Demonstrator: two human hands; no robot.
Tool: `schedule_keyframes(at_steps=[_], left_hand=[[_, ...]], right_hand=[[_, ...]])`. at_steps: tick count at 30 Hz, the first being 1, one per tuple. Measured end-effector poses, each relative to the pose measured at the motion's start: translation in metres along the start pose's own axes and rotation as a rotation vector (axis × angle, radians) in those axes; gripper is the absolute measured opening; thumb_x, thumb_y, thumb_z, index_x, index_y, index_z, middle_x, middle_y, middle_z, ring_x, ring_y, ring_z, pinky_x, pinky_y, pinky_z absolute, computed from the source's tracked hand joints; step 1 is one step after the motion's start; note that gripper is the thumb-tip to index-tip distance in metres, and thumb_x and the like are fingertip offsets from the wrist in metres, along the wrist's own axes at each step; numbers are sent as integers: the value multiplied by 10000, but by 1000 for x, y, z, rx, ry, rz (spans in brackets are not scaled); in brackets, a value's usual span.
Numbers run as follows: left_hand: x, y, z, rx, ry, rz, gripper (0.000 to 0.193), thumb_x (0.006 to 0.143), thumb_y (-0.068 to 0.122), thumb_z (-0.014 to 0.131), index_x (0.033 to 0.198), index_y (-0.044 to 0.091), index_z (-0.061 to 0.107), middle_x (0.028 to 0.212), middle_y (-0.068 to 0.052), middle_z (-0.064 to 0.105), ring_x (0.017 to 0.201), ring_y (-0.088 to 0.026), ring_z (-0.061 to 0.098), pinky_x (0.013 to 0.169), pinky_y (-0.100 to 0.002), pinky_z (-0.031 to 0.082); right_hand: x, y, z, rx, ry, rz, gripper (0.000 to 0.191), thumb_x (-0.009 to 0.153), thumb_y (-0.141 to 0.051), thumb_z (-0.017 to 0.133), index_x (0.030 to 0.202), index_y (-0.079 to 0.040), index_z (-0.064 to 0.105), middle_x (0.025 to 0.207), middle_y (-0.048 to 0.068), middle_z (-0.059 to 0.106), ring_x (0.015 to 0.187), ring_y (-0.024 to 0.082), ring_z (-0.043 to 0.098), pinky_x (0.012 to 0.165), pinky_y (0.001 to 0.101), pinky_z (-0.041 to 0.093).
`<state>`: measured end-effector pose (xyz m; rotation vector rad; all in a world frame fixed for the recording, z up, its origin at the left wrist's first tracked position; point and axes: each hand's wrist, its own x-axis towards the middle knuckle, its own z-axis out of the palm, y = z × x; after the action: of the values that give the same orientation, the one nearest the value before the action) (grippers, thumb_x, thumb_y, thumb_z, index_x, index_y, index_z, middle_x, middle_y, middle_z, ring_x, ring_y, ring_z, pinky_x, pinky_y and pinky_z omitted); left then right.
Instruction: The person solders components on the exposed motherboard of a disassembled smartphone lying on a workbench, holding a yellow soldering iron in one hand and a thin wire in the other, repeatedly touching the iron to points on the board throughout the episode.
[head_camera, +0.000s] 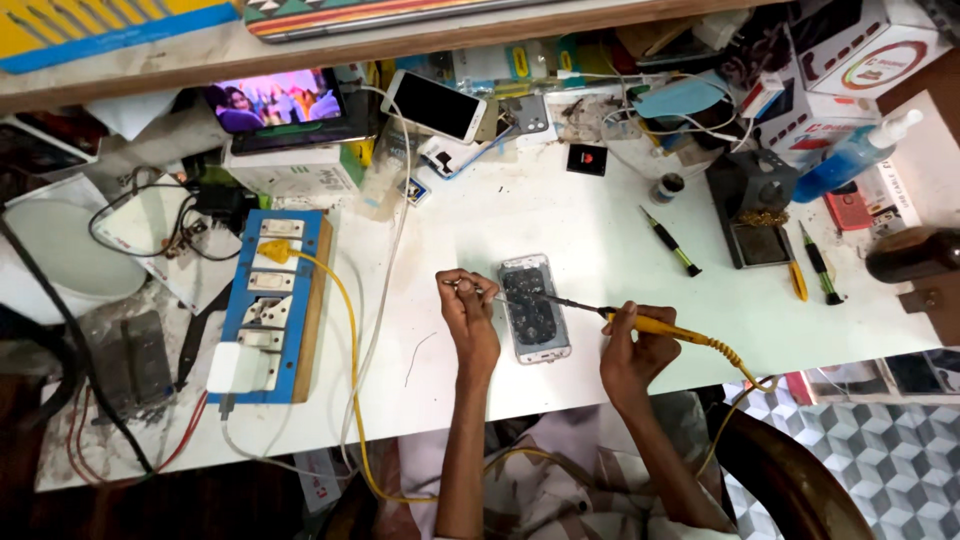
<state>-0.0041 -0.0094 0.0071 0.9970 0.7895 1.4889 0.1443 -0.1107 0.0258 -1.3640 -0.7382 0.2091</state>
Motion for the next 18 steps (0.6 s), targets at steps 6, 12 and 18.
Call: schedule_keyframes(at_steps=[6, 12, 18], left_hand=[[-1, 0, -1, 13, 16, 11, 255, 1139, 321, 432, 1053, 81, 424, 850, -36, 546, 685, -76, 425, 560, -215, 311], [0, -1, -1, -22, 17, 10, 273, 1116, 347, 445, 1047, 83, 427, 855, -30, 546, 686, -79, 455, 550, -221, 318], [0, 2, -1, 19, 9, -7, 287, 1112, 369, 445, 1038, 92, 425, 821, -22, 550, 649, -54, 387, 516, -214, 263]], right_hand=[[5, 4, -4, -43, 78, 33, 198, 1116, -99, 575, 964, 20, 530, 710, 80, 585, 598, 100, 545, 583, 240, 441], [11, 6, -3, 92, 107, 57, 189, 1109, -114, 554, 972, 2, 495, 680, 27, 544, 569, 61, 480, 543, 229, 411], [8, 2, -5, -54, 69, 11, 212, 1110, -119, 553, 953, 12, 498, 667, 21, 541, 576, 56, 477, 536, 221, 390]])
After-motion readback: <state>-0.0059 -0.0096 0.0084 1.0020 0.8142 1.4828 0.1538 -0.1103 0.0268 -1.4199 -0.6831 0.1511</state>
